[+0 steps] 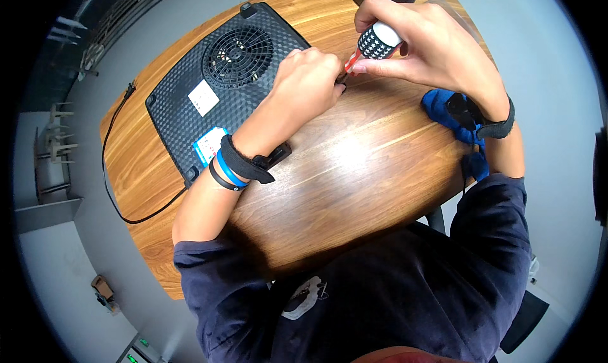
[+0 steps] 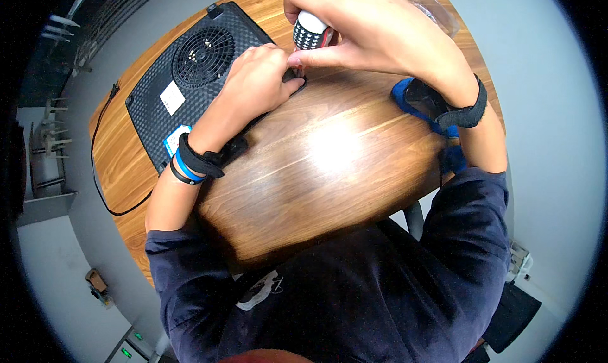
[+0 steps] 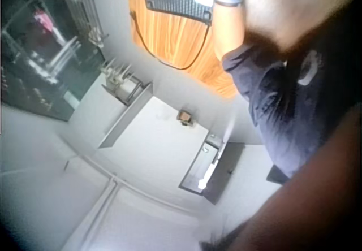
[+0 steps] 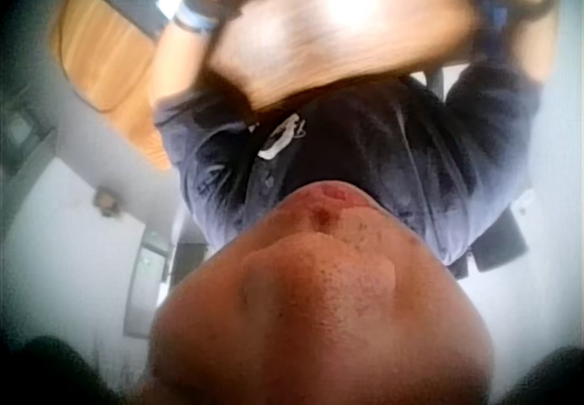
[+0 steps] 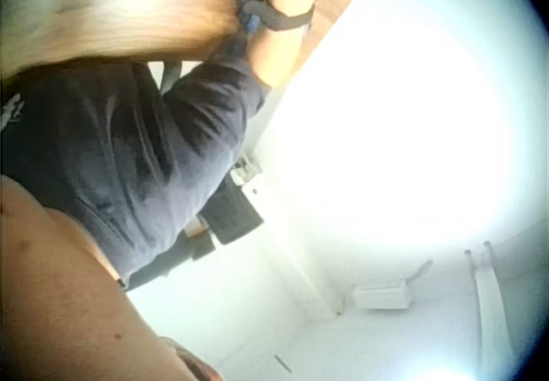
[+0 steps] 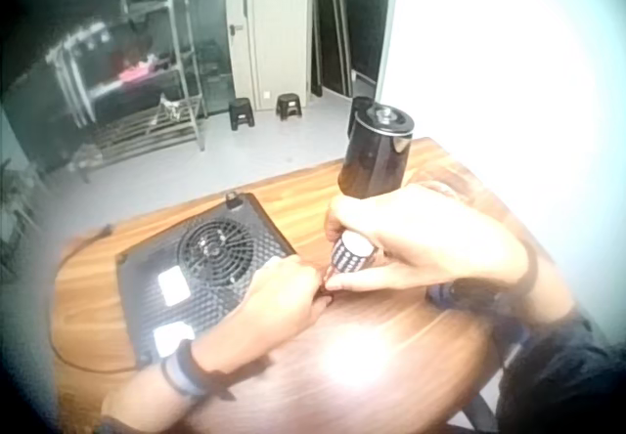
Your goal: The person uses a screwdriver to remove screws from the underside of a black induction cooktop, then flips it over to reveal the control panel. They place a stainless steel kettle on the cooktop and wipe its lid with a blue cloth.
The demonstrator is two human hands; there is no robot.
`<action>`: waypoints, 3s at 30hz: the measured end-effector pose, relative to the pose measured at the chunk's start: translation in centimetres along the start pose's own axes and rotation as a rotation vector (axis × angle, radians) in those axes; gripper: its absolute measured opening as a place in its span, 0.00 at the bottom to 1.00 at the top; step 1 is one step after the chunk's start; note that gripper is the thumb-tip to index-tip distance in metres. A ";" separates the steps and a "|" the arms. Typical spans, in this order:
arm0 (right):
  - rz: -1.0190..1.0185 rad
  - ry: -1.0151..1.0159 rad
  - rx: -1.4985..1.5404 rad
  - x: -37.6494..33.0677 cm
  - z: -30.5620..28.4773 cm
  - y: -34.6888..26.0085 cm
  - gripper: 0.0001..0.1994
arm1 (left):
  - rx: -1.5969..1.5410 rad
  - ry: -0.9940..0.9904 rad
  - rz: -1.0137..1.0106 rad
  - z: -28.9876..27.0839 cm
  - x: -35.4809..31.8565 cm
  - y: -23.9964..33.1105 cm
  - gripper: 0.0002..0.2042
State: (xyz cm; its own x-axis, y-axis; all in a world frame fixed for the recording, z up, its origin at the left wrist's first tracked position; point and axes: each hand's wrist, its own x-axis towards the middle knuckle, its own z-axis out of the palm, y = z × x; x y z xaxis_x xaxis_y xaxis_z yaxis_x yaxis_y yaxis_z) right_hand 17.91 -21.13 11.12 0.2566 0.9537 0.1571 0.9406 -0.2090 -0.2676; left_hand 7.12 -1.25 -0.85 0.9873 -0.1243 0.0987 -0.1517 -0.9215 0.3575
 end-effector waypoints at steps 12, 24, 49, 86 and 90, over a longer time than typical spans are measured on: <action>-0.330 -0.115 0.100 -0.7 -1.1 1.8 0.15 | -0.026 -0.014 -0.054 -0.4 0.1 0.6 0.11; -0.035 -0.032 0.214 -1.8 -1.2 -0.1 0.18 | -0.027 0.039 -0.027 0.6 -0.1 0.2 0.09; 0.175 0.087 0.086 -3.2 2.0 6.5 0.14 | -0.046 -0.069 0.009 -0.1 -0.6 -0.4 0.15; -0.060 -0.068 0.070 1.1 11.4 2.3 0.29 | 0.245 -0.142 -0.389 -9.3 -16.2 -10.4 0.39; -0.020 -0.059 0.087 3.0 11.9 3.4 0.27 | 0.350 -0.136 -0.484 -8.2 -16.6 -8.5 0.38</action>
State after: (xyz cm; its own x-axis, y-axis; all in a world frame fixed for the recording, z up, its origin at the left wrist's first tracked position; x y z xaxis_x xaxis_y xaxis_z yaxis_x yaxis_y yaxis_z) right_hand 19.19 -16.40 -0.66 0.2219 0.9691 0.1078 0.9218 -0.1724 -0.3473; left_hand -8.36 11.67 2.11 0.9410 0.3140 -0.1263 0.3170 -0.9484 0.0032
